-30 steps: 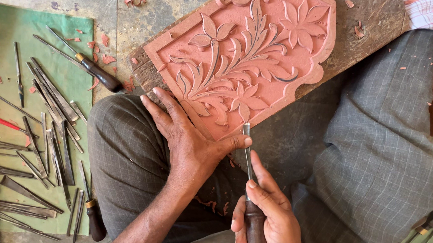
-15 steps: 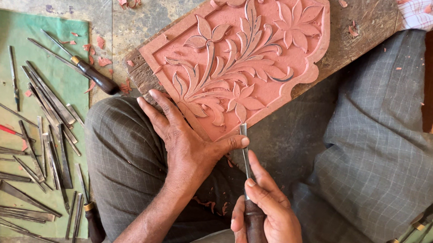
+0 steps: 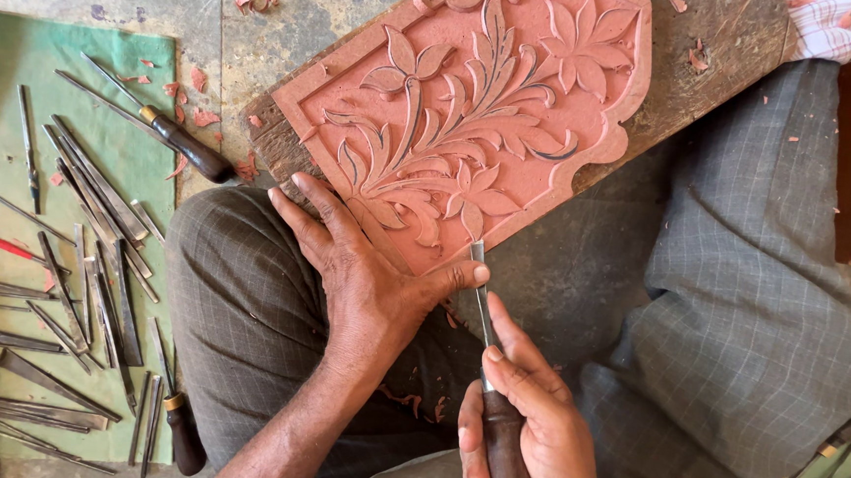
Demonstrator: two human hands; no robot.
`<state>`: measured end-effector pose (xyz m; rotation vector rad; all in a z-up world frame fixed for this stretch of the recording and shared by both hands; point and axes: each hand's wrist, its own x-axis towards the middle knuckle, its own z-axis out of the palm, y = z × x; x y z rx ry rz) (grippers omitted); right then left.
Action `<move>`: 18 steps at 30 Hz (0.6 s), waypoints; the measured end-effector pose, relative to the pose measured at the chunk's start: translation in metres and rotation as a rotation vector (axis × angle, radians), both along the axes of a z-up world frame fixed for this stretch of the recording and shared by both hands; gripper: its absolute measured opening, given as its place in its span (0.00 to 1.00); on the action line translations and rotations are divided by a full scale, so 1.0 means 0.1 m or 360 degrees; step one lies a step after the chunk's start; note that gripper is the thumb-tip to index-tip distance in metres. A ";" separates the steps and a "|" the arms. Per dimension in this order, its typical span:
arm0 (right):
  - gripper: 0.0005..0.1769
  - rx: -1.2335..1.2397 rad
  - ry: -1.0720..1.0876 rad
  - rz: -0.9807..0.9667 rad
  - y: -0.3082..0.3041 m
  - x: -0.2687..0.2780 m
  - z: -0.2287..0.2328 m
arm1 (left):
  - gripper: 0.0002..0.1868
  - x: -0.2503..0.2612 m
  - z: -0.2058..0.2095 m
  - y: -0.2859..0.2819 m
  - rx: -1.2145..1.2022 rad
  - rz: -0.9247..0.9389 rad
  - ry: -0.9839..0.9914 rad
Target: The person carves floral patterns into a wooden panel using hand chisels and gouges. They use different tools to detail the leaves and petals of the design while sitting on the floor.
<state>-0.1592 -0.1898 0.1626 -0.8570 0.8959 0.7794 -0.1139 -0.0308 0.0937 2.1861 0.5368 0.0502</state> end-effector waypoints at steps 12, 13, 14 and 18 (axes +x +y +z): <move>0.33 0.0143 -0.0126 0.0012 -0.09 0.02 -0.13 | 0.94 0.03 -0.01 -0.03 0.0027 0.0061 0.0048; 0.33 0.0154 -0.0136 0.0025 -0.11 0.03 -0.14 | 0.94 0.03 -0.01 -0.04 0.0034 0.0060 0.0039; 0.33 0.0165 -0.0146 0.0039 -0.12 0.04 -0.15 | 0.94 0.03 -0.01 -0.04 0.0042 0.0060 0.0031; 0.36 0.0207 -0.0202 0.0131 -0.19 0.13 -0.19 | 0.92 0.03 -0.05 -0.06 0.0054 0.0099 0.0045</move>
